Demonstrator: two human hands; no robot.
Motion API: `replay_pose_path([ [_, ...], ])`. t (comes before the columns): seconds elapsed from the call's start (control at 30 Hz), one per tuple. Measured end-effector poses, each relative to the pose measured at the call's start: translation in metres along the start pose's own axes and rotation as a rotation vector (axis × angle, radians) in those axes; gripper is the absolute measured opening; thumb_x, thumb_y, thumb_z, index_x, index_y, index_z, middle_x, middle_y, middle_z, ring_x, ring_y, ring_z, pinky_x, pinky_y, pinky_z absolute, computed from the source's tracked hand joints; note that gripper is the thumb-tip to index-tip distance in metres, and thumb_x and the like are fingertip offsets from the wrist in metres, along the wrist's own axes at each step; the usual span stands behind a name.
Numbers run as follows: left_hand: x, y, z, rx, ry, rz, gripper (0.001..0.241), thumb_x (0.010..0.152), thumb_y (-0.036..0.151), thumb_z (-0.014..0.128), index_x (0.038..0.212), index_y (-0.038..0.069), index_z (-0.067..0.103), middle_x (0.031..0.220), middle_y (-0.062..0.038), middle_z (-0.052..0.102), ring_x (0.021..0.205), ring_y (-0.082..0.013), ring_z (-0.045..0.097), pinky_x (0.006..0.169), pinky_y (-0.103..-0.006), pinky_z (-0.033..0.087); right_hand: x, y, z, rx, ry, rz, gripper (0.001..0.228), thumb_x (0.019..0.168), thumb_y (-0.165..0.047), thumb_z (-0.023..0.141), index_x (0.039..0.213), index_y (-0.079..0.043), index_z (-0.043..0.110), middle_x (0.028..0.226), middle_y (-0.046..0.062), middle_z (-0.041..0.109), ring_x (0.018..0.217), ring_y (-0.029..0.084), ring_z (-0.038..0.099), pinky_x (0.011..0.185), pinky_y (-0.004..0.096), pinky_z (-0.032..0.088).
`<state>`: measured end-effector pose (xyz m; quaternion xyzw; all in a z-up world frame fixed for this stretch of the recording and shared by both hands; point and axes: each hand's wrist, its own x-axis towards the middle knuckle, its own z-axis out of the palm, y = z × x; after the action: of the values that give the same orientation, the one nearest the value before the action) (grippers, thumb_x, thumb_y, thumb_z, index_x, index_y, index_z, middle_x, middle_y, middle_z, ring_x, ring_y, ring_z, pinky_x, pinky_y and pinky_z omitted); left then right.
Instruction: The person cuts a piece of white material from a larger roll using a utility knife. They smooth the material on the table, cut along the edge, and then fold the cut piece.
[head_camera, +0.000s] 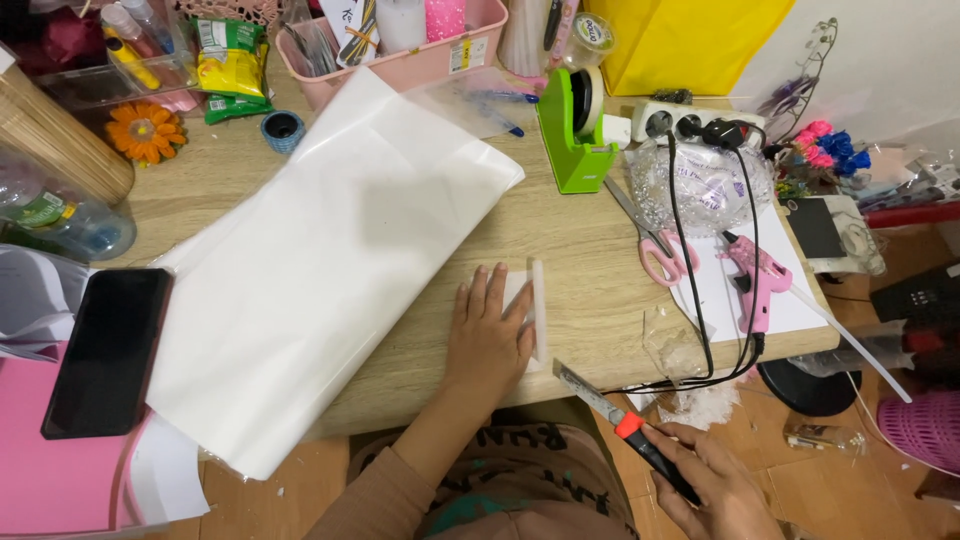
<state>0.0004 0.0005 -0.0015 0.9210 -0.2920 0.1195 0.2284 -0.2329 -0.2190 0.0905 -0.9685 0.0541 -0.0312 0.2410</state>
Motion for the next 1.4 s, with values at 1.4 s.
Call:
replay_pose_path([
  [1.4,0.005,0.001,-0.005,0.022,-0.080,-0.006,0.083,0.086,0.079,0.052,0.153,0.030,0.046,0.164,-0.020,0.028,0.151,-0.0431,0.021,0.121,-0.0595,0.017,0.025,-0.025,0.054,0.176,-0.060,0.055,0.060,0.086,-0.028,0.073,0.144,-0.019,0.057,0.124,0.005,0.063,0.108,0.019,0.069,0.091,0.030,0.052],
])
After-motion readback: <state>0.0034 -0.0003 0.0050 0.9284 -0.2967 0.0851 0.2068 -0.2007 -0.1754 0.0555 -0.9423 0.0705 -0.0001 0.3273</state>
